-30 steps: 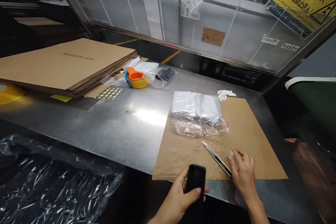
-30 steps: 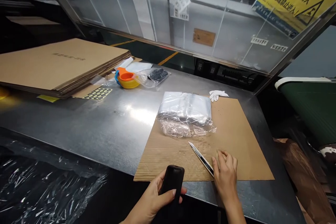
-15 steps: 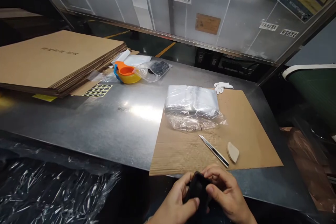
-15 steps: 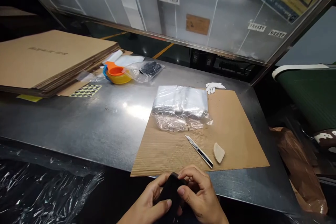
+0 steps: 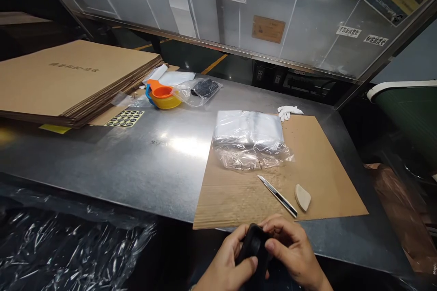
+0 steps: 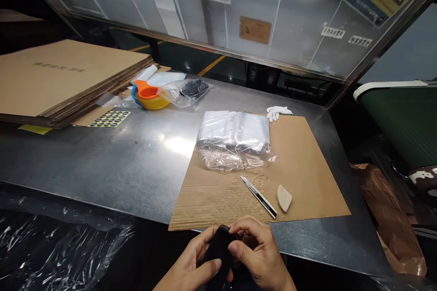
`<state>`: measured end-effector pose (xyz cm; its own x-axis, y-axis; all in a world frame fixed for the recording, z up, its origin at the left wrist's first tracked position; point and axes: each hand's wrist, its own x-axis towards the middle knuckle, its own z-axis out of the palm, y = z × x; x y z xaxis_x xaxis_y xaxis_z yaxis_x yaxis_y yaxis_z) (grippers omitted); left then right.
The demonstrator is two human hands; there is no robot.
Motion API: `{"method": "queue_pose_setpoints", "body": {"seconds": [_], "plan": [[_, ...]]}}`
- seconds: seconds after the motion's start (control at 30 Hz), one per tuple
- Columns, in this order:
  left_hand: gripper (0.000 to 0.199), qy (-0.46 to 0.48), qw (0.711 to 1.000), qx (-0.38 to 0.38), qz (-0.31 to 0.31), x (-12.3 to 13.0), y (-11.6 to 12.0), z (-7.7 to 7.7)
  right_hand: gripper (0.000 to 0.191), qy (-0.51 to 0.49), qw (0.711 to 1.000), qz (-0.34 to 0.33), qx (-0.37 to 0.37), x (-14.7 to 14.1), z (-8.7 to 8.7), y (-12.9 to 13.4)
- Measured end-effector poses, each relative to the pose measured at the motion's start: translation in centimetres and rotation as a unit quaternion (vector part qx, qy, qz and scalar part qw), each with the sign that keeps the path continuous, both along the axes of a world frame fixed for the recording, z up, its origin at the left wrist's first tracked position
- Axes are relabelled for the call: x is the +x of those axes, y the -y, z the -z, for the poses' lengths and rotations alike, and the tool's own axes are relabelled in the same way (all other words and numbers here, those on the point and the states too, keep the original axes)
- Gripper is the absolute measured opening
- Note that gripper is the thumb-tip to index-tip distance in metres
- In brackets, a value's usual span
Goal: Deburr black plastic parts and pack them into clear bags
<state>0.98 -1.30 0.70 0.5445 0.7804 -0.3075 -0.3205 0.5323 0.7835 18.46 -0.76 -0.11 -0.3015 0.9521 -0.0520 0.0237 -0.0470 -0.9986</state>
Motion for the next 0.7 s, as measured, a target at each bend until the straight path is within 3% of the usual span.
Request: {"method": "queue_pose_setpoints", "body": {"seconds": [0.07,0.17,0.23,0.33,0.4,0.53,0.7], "plan": [[0.037,0.02,0.999,-0.028,0.001,0.0,0.0,0.1,0.014,0.003,1.0,0.002,-0.009,0.0,0.2,0.0],[0.041,0.072,0.987,-0.143,0.009,0.1,-0.2,0.4,0.024,0.007,0.999,0.023,-0.026,0.2,0.9,-0.6],[0.057,0.119,0.968,-0.223,-0.01,0.2,-0.4,0.5,0.025,0.127,0.989,0.079,0.024,0.7,1.7,-1.6],[0.065,0.161,0.941,-0.296,-0.037,0.2,-1.1,0.7,0.026,0.361,0.909,0.161,0.129,1.5,3.3,-3.7],[0.062,0.173,0.93,-0.32,-0.052,-0.1,-1.5,0.8,0.024,0.421,0.879,0.164,0.155,1.8,4.4,-5.0],[0.054,0.22,0.915,-0.323,-0.104,-0.8,-2.1,1.4,0.019,0.446,0.869,0.144,0.162,1.8,5.6,-5.8],[0.052,0.239,0.913,-0.308,-0.119,-1.3,-2.5,2.0,0.021,0.416,0.886,0.137,0.151,1.6,3.8,-3.7]]}}
